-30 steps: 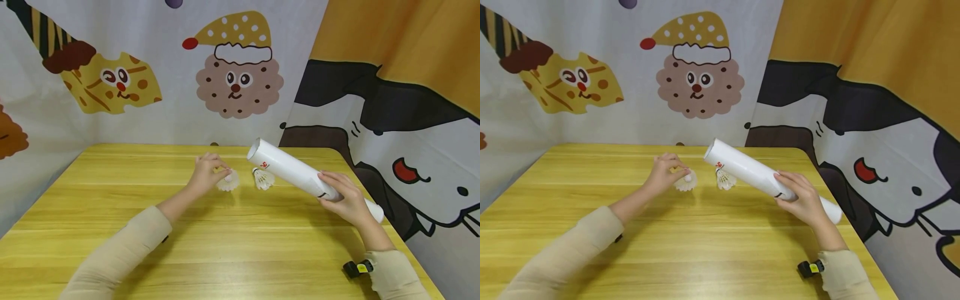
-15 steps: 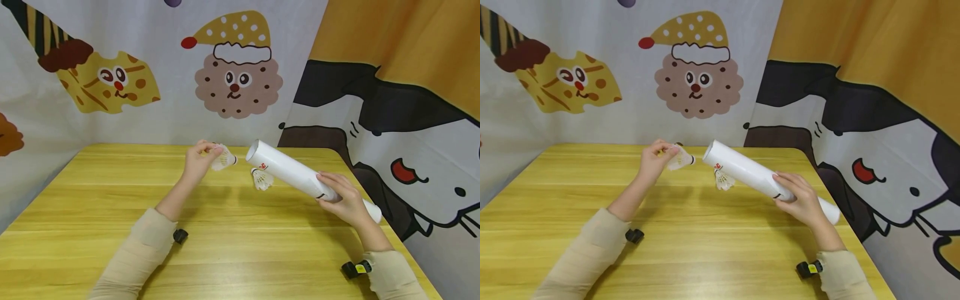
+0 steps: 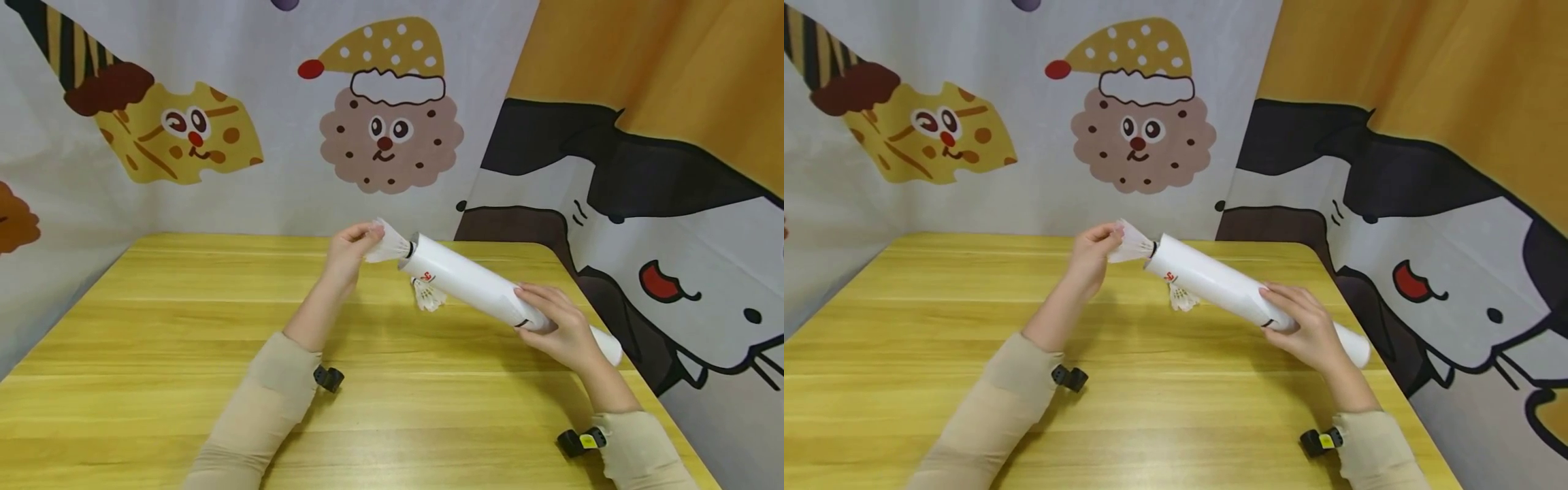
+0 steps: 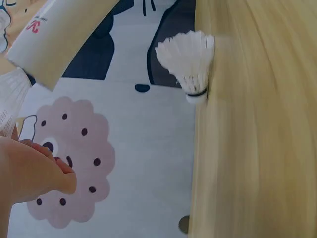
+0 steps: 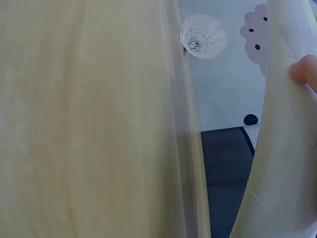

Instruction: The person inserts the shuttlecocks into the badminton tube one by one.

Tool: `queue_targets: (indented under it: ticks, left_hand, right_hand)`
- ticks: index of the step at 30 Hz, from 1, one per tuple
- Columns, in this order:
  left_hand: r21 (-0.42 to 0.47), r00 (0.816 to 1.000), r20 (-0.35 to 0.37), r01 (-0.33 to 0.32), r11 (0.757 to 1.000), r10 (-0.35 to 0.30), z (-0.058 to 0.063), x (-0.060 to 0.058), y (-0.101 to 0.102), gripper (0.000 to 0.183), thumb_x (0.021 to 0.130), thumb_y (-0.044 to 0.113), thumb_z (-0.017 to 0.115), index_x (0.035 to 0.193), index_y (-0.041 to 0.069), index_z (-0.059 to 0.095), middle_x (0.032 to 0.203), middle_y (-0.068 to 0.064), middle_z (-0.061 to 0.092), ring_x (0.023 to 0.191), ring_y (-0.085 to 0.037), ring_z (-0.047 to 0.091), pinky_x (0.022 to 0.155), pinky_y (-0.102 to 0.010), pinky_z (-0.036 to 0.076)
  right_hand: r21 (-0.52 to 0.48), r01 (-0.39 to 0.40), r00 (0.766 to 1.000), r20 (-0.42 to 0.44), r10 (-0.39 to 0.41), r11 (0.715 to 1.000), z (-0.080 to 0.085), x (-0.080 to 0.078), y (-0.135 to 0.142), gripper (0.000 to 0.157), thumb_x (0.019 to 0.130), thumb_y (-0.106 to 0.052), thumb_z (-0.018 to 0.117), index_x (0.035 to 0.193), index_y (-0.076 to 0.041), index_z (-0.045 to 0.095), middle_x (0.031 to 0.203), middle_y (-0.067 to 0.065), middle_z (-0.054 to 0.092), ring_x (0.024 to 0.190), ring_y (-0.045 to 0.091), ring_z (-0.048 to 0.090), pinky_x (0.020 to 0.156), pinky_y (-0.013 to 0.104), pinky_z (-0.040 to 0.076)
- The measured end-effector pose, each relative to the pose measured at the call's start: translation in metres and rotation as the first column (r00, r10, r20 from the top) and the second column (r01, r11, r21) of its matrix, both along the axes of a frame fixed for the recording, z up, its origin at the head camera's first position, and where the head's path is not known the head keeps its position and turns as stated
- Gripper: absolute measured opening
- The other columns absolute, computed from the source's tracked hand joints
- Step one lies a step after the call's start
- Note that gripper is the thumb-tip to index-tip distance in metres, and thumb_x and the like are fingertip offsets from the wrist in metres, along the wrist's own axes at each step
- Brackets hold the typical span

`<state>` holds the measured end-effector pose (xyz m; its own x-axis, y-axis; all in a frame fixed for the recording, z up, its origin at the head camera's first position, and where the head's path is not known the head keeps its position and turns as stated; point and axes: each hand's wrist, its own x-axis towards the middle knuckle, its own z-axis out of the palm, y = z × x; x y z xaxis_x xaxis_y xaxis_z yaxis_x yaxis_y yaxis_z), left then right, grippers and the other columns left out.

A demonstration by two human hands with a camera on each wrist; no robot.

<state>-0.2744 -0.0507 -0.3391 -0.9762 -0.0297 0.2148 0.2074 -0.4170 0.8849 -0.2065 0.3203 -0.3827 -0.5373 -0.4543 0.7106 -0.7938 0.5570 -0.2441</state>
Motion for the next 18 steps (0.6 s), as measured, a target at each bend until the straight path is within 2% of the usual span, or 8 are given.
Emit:
queue_targets:
  ticks: [3,7,10,13,18]
  left_hand:
    - [-0.001,1.000,0.016,0.011,1.000,-0.011,-0.002,-0.002,0.007,0.014,0.079,0.003,0.067,0.073,0.016,0.068,0.086,-0.002,0.062,0.081,-0.014,0.055,0.071,-0.024,0.045]
    - [-0.037,1.000,0.023,0.015,0.999,-0.014,-0.006,-0.003,0.013,0.011,0.077,0.007,0.070,0.073,0.017,0.070,0.087,-0.002,0.063,0.085,-0.016,0.055,0.074,-0.027,0.045]
    - [-0.082,1.000,0.022,0.018,0.996,-0.017,-0.009,-0.003,0.016,0.004,0.075,0.011,0.073,0.076,0.014,0.071,0.089,-0.004,0.065,0.088,-0.019,0.056,0.077,-0.031,0.045]
    - [-0.145,1.000,0.010,0.026,0.989,-0.025,-0.010,-0.003,0.019,0.006,0.074,0.012,0.074,0.079,0.009,0.071,0.090,-0.005,0.064,0.092,-0.020,0.055,0.081,-0.033,0.044]
    - [-0.277,0.999,-0.035,0.005,0.961,-0.015,-0.010,-0.003,0.022,0.007,0.076,0.004,0.070,0.082,0.001,0.070,0.081,-0.004,0.056,0.086,-0.016,0.049,0.074,-0.027,0.043]
  right_hand:
    - [0.003,0.004,1.000,0.004,-0.004,1.000,0.000,0.000,0.001,0.056,0.062,-0.018,0.076,0.115,-0.006,0.061,0.119,0.012,0.055,0.109,0.024,0.047,0.092,0.018,0.033]
    - [0.001,0.003,1.000,0.006,-0.003,1.000,-0.001,-0.001,0.001,0.057,0.061,-0.017,0.076,0.115,-0.005,0.061,0.119,0.012,0.055,0.109,0.024,0.047,0.092,0.018,0.033]
    - [0.004,0.002,1.000,0.002,-0.002,1.000,-0.002,-0.001,0.000,0.056,0.062,-0.019,0.076,0.114,-0.005,0.062,0.118,0.013,0.055,0.109,0.024,0.047,0.092,0.018,0.033]
    - [0.002,-0.019,1.000,-0.013,0.019,1.000,0.001,0.000,-0.003,0.054,0.064,-0.019,0.076,0.113,-0.003,0.062,0.116,0.015,0.056,0.107,0.026,0.048,0.091,0.017,0.033]
    - [0.000,-0.088,0.995,-0.047,0.088,0.996,0.015,0.009,-0.018,0.047,0.070,-0.017,0.073,0.111,0.002,0.061,0.112,0.019,0.057,0.103,0.031,0.049,0.091,0.018,0.034]
